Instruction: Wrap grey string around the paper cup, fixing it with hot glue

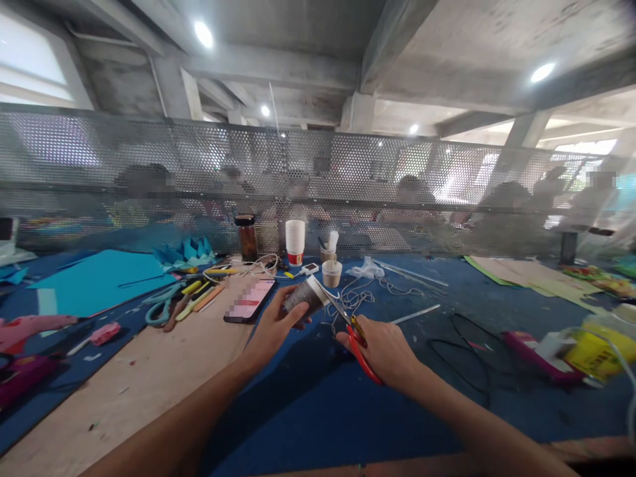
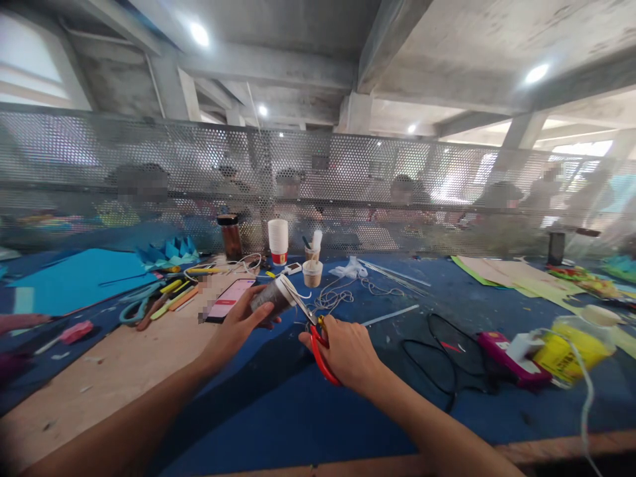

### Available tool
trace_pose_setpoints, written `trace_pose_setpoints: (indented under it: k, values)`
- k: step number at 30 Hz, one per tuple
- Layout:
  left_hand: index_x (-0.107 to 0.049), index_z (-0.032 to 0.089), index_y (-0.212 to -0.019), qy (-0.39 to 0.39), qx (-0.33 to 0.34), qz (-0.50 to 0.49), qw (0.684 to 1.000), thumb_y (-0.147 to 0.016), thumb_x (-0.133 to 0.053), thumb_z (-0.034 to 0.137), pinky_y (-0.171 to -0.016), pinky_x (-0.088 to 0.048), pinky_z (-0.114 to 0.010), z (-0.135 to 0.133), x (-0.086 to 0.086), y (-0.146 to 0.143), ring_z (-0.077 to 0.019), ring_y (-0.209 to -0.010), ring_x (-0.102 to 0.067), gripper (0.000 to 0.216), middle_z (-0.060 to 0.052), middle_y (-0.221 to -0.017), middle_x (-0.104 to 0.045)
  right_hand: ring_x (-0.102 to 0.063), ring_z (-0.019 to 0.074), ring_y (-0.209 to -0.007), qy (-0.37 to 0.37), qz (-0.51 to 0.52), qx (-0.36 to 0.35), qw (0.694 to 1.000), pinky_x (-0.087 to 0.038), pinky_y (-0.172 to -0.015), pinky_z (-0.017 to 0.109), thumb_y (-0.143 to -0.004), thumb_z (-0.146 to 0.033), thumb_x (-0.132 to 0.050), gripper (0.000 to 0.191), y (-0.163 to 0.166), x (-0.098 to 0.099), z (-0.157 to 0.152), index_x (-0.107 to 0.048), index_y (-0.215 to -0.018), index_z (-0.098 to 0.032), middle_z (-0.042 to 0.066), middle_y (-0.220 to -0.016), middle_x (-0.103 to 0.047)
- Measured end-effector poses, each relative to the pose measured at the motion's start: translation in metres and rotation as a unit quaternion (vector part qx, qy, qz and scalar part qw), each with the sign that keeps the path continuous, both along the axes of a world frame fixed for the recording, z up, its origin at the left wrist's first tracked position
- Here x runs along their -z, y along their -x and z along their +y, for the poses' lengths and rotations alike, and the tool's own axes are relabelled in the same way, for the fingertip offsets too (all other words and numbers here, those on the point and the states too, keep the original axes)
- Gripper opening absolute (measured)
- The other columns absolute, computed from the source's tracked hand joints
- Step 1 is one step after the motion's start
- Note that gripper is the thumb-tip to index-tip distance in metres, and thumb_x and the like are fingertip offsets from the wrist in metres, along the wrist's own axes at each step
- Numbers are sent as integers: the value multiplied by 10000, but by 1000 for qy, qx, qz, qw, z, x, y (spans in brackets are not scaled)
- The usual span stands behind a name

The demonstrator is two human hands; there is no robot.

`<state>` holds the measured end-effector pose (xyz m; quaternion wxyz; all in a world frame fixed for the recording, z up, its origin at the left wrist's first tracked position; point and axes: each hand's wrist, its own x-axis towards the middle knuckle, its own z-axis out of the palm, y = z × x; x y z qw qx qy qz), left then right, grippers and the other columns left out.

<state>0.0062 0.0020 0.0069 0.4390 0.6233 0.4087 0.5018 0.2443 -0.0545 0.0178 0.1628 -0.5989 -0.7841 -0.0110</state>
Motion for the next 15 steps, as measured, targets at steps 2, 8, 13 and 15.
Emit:
trace_pose_setpoints:
  k: [2,8,13,15]
  values:
    - [-523,195,-1306,-3,-2,2,1000,-888,-663,560,-753,-623,-399,-1,-1,-1,-226,-817,-755,572,-83,-1136,-706,-713,219,-679,-4,6,1,1000,-243,-562,306,-1037,-631,-475,462,0,0,0,-575,-855,-218,34,-755,-738]
    - [-528,193,-1310,-12,-22,19,999,-882,-659,539,-772,-624,-417,-3,-4,-2,-238,-827,-748,566,-94,-1119,-724,-728,222,-697,-25,0,-3,1000,-264,-585,307,-1033,-637,-481,471,0,4,0,-583,-850,-215,41,-765,-753]
    - [-528,192,-1329,-16,-27,26,999,-890,-653,525,-774,-615,-410,-3,-4,-2,-241,-833,-744,565,-95,-1101,-733,-740,229,-711,-30,-10,-7,999,-255,-588,312,-1039,-633,-473,477,-1,7,0,-608,-872,-207,47,-783,-768]
    - [-522,182,-1339,-16,-29,27,999,-891,-652,523,-777,-612,-407,-2,-4,-2,-240,-835,-742,578,-98,-1097,-734,-743,232,-712,-29,-13,-6,999,-252,-589,315,-1036,-639,-472,483,-1,6,0,-617,-880,-206,48,-788,-773]
